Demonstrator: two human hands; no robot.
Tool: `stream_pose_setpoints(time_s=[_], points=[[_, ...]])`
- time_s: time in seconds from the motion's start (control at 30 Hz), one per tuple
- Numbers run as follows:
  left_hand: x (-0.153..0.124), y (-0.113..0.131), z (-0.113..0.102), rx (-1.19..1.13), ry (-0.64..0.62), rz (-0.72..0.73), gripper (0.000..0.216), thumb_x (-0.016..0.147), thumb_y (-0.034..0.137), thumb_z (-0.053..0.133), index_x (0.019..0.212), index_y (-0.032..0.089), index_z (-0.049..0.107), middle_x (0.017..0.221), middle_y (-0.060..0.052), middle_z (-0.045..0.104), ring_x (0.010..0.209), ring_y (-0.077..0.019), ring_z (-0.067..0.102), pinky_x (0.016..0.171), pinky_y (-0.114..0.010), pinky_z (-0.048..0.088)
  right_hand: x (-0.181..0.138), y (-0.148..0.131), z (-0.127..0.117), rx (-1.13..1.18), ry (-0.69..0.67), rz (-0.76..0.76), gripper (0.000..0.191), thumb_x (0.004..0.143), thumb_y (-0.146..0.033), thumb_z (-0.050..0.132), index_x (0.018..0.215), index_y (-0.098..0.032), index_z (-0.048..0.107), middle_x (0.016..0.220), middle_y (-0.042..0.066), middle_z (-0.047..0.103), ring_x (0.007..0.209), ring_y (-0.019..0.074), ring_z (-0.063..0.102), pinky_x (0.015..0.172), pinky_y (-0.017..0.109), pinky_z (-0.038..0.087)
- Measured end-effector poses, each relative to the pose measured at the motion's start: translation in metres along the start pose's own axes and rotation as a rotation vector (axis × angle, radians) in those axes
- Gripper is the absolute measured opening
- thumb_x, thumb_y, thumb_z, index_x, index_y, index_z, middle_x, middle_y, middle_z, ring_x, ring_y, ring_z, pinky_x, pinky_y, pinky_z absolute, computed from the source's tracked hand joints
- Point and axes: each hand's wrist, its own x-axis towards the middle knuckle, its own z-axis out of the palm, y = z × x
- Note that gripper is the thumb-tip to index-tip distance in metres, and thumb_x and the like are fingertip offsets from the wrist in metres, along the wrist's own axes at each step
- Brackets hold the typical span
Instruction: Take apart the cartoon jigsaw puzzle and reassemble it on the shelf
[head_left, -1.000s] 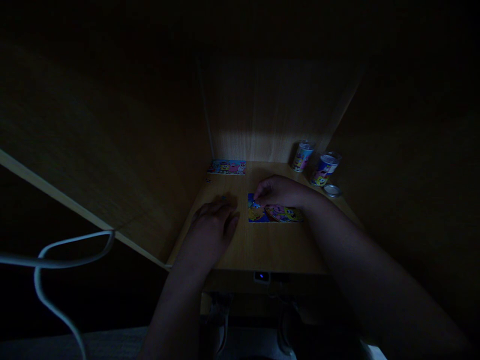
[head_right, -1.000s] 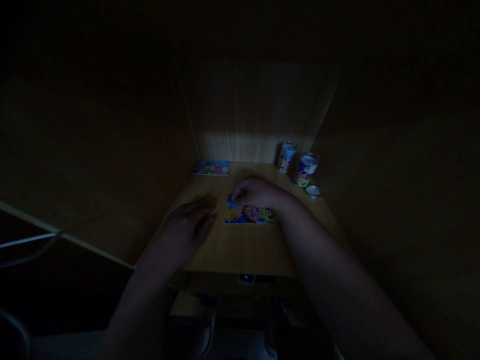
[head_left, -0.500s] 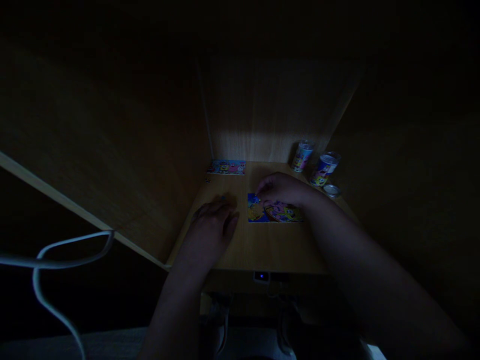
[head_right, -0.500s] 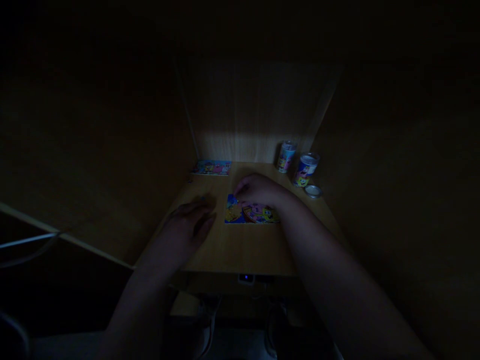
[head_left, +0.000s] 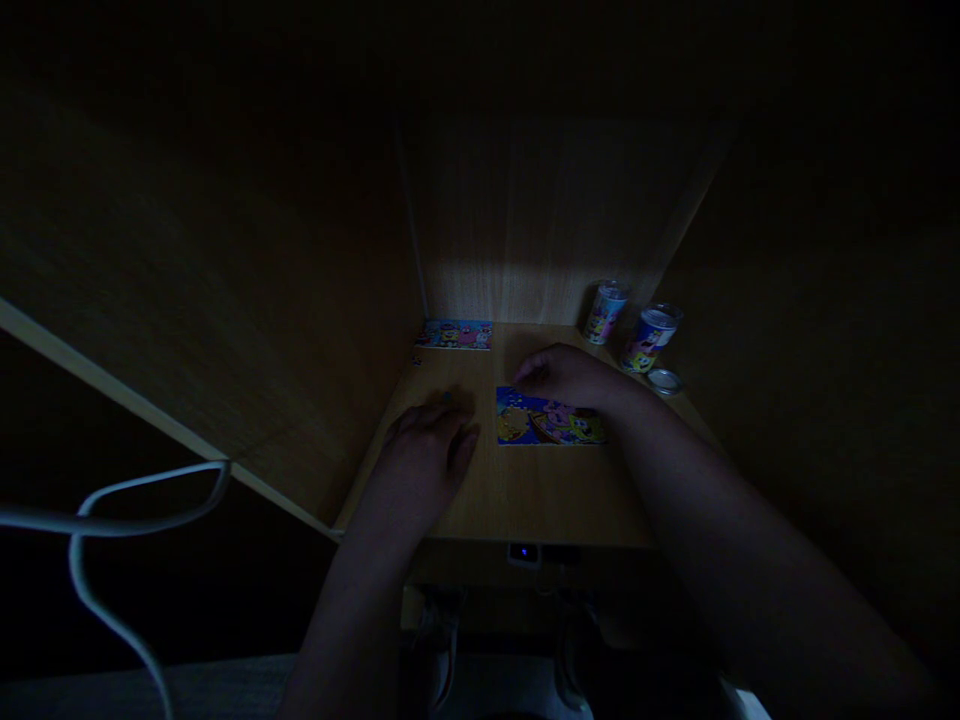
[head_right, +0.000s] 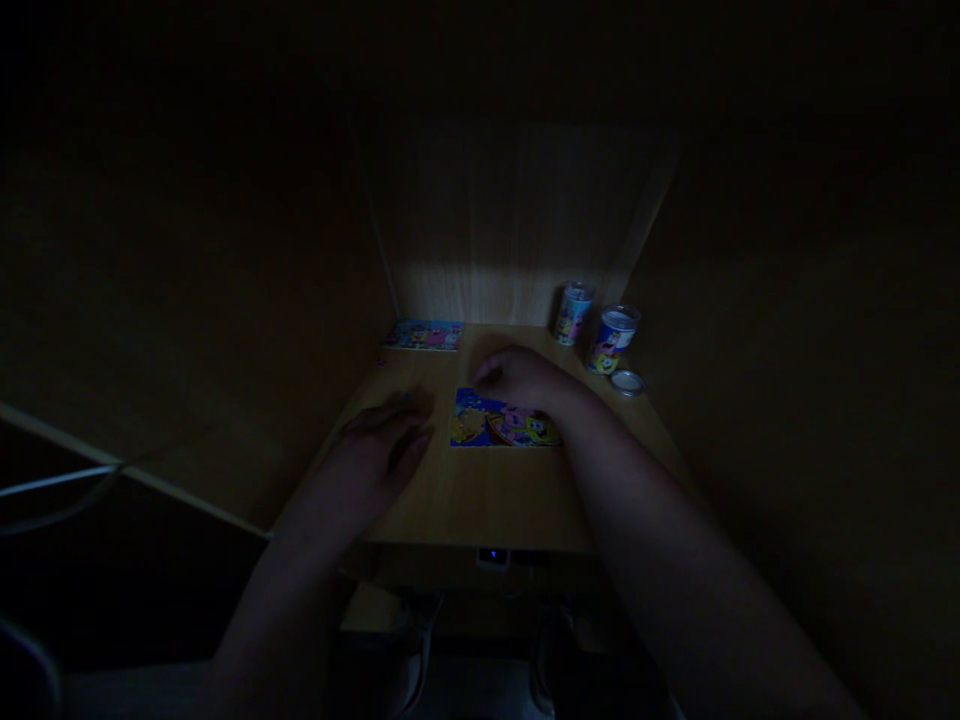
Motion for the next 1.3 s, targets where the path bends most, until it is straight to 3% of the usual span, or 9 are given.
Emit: stream_pose_setpoints(time_s=[0.1, 0.3, 0.7, 0.9, 1.1, 1.3], points=[[0.001, 0.000, 0.001, -0.006, 0.012, 0.001, 0.021, 0.107, 0.028, 0.060, 0.120, 0.020, 0.075, 0.132, -0.011, 0.076, 0.125, -0.0313, 0.069, 0.114, -0.054, 0.054, 0.001, 0.002, 0.002, -0.064, -0.007, -0.041, 0.014, 0.087, -0.031, 0.086, 0.098, -0.024, 0.082, 0.100, 0.002, 0.084, 0.093, 0.0204, 0.077, 0.083, 0.029, 0.057], [0.001, -0.002, 0.003, -0.011, 0.016, 0.014, 0.022, 0.108, 0.028, 0.058, 0.119, 0.020, 0.075, 0.131, -0.011, 0.077, 0.123, -0.0307, 0.070, 0.114, -0.054, 0.055, 0.002, 0.004, 0.005, -0.136, -0.033, -0.088, 0.013, 0.088, -0.027, 0.086, 0.098, -0.022, 0.082, 0.105, 0.003, 0.085, 0.097, 0.0201, 0.078, 0.088, 0.029, 0.055], [0.001, -0.002, 0.005, 0.013, 0.026, 0.009, 0.023, 0.107, 0.027, 0.065, 0.125, 0.017, 0.075, 0.133, -0.012, 0.076, 0.127, -0.0321, 0.069, 0.115, -0.053, 0.054, 0.006, 0.008, 0.007, -0.121, -0.026, -0.046, 0.017, 0.083, -0.029, 0.087, 0.098, -0.021, 0.083, 0.098, 0.002, 0.085, 0.091, 0.0197, 0.078, 0.079, 0.027, 0.055], [0.001, -0.003, 0.004, -0.009, 0.023, 0.009, 0.022, 0.107, 0.027, 0.063, 0.123, 0.017, 0.075, 0.137, -0.011, 0.075, 0.129, -0.0313, 0.068, 0.115, -0.053, 0.054, 0.001, -0.001, 0.004, -0.047, -0.083, -0.023, 0.013, 0.086, -0.029, 0.083, 0.094, -0.019, 0.083, 0.091, 0.001, 0.083, 0.083, 0.0176, 0.075, 0.073, 0.025, 0.053], [0.000, -0.004, 0.005, -0.014, 0.028, 0.024, 0.022, 0.107, 0.027, 0.062, 0.121, 0.018, 0.076, 0.132, -0.011, 0.076, 0.125, -0.0310, 0.070, 0.114, -0.055, 0.055, -0.002, -0.002, -0.002, 0.088, -0.120, 0.042, 0.023, 0.088, -0.024, 0.080, 0.111, -0.022, 0.083, 0.108, 0.003, 0.085, 0.090, 0.0173, 0.076, 0.080, 0.025, 0.057], [0.001, -0.003, 0.002, 0.007, 0.019, 0.015, 0.023, 0.107, 0.028, 0.062, 0.122, 0.017, 0.076, 0.133, -0.013, 0.076, 0.124, -0.0322, 0.070, 0.113, -0.055, 0.055, -0.004, -0.004, -0.007, 0.141, -0.164, 0.122, 0.013, 0.089, -0.024, 0.076, 0.101, -0.021, 0.082, 0.091, 0.003, 0.082, 0.075, 0.0144, 0.072, 0.068, 0.024, 0.055]])
